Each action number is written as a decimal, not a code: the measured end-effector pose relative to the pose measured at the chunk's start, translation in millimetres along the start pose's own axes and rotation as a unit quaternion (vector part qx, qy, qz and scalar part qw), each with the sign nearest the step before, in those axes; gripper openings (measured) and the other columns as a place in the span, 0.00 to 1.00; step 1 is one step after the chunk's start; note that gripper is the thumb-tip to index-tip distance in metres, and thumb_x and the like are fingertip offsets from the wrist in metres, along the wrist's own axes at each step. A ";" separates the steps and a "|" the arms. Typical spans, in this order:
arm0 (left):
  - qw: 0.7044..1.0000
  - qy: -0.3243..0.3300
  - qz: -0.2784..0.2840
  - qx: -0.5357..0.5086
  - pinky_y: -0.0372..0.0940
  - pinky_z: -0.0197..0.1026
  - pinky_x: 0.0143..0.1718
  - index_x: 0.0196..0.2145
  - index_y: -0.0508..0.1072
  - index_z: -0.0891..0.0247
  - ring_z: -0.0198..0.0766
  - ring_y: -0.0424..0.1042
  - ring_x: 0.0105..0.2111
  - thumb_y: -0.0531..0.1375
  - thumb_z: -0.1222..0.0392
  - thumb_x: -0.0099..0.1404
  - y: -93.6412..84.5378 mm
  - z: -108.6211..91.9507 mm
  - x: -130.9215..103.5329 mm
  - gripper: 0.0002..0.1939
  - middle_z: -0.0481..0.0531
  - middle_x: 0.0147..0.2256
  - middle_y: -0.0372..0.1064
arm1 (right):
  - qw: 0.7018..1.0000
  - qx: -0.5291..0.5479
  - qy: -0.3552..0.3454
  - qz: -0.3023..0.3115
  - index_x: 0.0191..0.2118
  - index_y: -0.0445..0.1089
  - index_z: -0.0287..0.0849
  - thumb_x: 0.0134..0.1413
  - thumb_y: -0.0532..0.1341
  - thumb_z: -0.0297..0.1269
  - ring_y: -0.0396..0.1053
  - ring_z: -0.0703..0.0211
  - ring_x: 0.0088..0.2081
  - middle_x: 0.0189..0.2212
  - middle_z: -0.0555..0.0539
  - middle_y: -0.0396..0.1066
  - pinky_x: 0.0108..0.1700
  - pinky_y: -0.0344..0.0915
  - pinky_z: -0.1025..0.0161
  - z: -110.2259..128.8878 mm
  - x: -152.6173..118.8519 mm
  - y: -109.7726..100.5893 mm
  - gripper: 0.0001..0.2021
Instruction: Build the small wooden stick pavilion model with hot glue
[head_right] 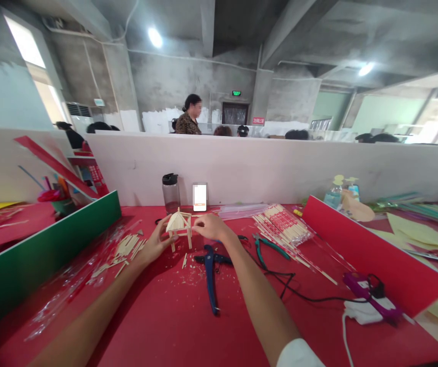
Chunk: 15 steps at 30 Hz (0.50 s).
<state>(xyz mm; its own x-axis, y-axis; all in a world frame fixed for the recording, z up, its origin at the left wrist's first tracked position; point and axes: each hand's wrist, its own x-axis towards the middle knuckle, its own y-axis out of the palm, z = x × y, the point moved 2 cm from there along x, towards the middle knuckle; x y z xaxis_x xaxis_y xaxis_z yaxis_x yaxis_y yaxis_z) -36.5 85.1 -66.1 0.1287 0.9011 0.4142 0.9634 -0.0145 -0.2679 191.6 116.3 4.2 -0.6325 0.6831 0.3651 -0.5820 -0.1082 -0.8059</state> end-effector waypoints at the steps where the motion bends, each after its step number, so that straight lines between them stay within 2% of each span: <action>1: 1.000 -0.002 -0.002 0.002 0.63 0.54 0.57 0.65 0.51 0.54 0.53 0.61 0.61 0.64 0.46 0.60 -0.3 1.2 0.1 0.41 0.61 0.61 0.58 | 1.000 0.004 0.008 -0.008 0.26 0.74 0.40 0.57 0.60 0.37 0.63 0.64 0.25 0.22 0.50 0.71 0.30 0.52 0.67 -3.3 -1.0 -3.6 0.12; 8: 1.000 0.013 -0.006 0.027 0.60 0.55 0.59 0.65 0.52 0.54 0.52 0.61 0.60 0.64 0.45 0.60 -2.3 4.7 0.8 0.41 0.60 0.60 0.60 | 0.991 0.008 0.095 -0.092 0.26 0.75 0.39 0.57 0.57 0.35 0.68 0.61 0.27 0.24 0.47 0.75 0.31 0.58 0.67 -40.2 -13.2 -32.7 0.13; 11: 1.000 0.012 -0.008 0.020 0.62 0.55 0.58 0.65 0.52 0.54 0.53 0.62 0.60 0.64 0.44 0.60 -1.8 3.6 0.9 0.42 0.60 0.60 0.60 | 0.994 0.036 0.085 -0.050 0.31 0.77 0.40 0.60 0.55 0.35 0.70 0.61 0.27 0.27 0.47 0.77 0.32 0.60 0.67 -41.2 -14.7 -31.4 0.14; 13: 1.000 0.010 -0.005 0.012 0.62 0.55 0.57 0.65 0.52 0.54 0.53 0.62 0.60 0.64 0.45 0.60 -1.0 2.5 0.8 0.41 0.60 0.61 0.60 | 0.996 0.065 0.056 -0.018 0.37 0.77 0.41 0.59 0.58 0.38 0.72 0.61 0.29 0.30 0.47 0.78 0.34 0.62 0.67 -31.9 -12.3 -24.0 0.11; 15: 1.000 0.011 -0.003 0.006 0.63 0.54 0.57 0.65 0.52 0.54 0.52 0.61 0.61 0.64 0.46 0.60 -0.3 1.7 0.6 0.40 0.60 0.61 0.59 | 0.997 0.074 0.034 -0.013 0.39 0.78 0.42 0.56 0.63 0.41 0.73 0.59 0.32 0.33 0.46 0.78 0.35 0.63 0.67 -18.8 -8.0 -15.0 0.10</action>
<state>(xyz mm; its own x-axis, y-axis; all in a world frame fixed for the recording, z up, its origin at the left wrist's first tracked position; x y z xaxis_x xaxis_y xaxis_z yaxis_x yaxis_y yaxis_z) -37.1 86.3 -67.3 0.1283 0.8918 0.4339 0.9611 -0.0040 -0.2760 215.0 126.1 4.6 -0.5829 0.7342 0.3481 -0.6695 -0.1912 -0.7178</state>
